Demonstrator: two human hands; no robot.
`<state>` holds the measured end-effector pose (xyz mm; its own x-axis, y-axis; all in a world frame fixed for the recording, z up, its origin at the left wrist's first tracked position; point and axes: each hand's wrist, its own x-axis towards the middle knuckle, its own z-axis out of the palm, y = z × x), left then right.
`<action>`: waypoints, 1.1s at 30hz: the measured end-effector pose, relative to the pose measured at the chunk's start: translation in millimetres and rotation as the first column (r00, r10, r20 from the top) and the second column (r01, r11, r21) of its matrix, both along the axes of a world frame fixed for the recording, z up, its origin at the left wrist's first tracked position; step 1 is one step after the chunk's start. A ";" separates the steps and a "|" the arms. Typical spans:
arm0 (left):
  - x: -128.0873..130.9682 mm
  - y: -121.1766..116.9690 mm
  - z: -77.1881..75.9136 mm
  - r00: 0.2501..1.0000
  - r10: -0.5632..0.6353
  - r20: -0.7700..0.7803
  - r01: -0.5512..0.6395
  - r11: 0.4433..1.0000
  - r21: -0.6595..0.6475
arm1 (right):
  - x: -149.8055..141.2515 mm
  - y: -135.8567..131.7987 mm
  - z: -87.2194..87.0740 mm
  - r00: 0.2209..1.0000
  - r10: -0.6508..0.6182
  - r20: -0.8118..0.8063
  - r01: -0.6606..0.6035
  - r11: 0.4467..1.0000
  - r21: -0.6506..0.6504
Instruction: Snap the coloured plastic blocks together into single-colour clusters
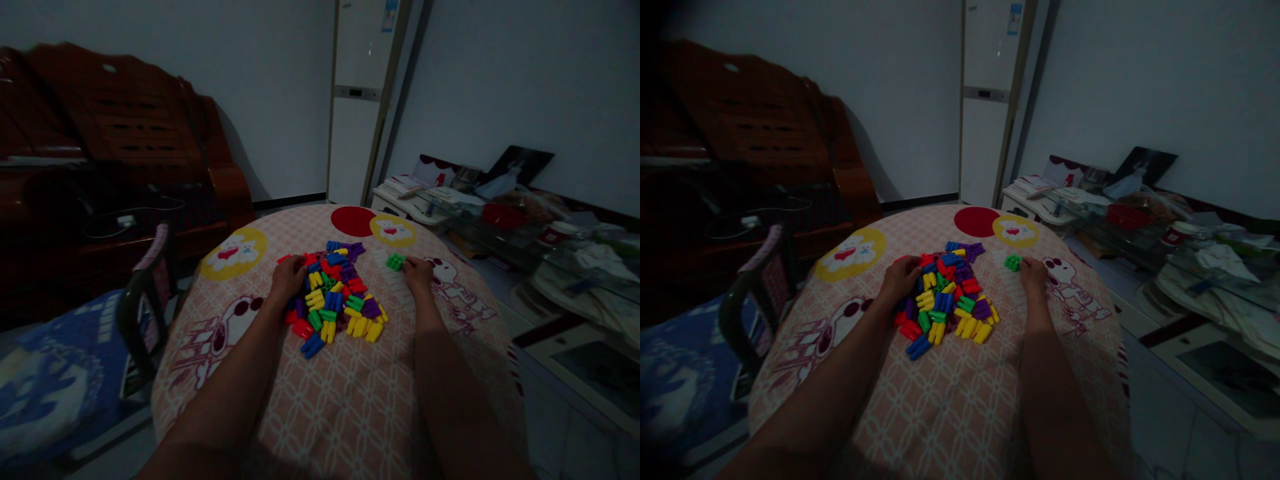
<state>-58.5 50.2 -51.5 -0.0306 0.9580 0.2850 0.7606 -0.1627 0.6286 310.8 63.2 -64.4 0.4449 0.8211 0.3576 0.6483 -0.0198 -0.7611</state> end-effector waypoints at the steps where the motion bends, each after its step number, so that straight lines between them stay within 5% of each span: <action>1: -0.2 0.5 -0.6 1.000 -0.003 -0.001 0.003 1.000 0.002 | -0.4 -1.1 1.7 1.000 0.007 0.004 -0.007 1.000 -0.005; 7: -0.8 3.6 -3.3 1.000 0.008 -0.029 -0.008 1.000 0.004 | -13.8 -14.8 36.5 0.993 -0.011 0.118 0.000 0.996 0.091; 10: -1.6 4.5 -5.3 1.000 -0.006 -0.017 0.006 1.000 0.012 | -34.4 -28.7 63.7 0.973 0.220 0.065 -0.218 0.975 -0.032; 13: -2.5 4.7 -6.9 1.000 -0.018 0.001 0.018 1.000 0.011 | -63.0 -45.7 84.5 0.822 0.566 -0.062 -0.550 0.761 -0.344; 16: -2.7 4.7 -7.4 1.000 -0.012 -0.006 0.012 1.000 0.010 | -92.7 -58.3 91.9 0.687 0.726 -0.040 -0.619 0.555 -0.555; 21: -2.6 4.1 -6.2 1.000 -0.011 -0.009 0.011 1.000 0.012 | -123.7 -62.3 84.9 0.589 0.797 0.135 -0.530 0.507 -0.680; 24: -2.7 3.1 -4.8 1.000 -0.009 -0.006 0.009 1.000 0.007 | -118.8 -59.9 85.2 0.639 0.766 0.062 -0.593 0.543 -0.595; 27: -2.5 2.4 -3.4 1.000 -0.005 -0.012 0.005 1.000 0.001 | -94.2 -55.1 89.4 0.770 0.633 -0.079 -0.604 0.684 -0.410; 30: -2.0 2.3 -2.9 1.000 -0.005 -0.015 0.005 1.000 -0.006 | -58.7 -47.3 86.8 0.897 0.396 -0.195 -0.433 0.875 -0.216; 33: -1.7 2.7 -3.3 1.000 -0.006 -0.016 0.006 1.000 0.014 | -24.4 -38.8 71.8 0.941 0.176 -0.288 -0.219 0.968 -0.125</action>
<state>-60.2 52.9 -54.9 -0.0201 0.9540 0.2990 0.7694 -0.1762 0.6140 286.3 24.4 7.4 0.3304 0.9376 0.1083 0.4194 -0.0430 -0.9068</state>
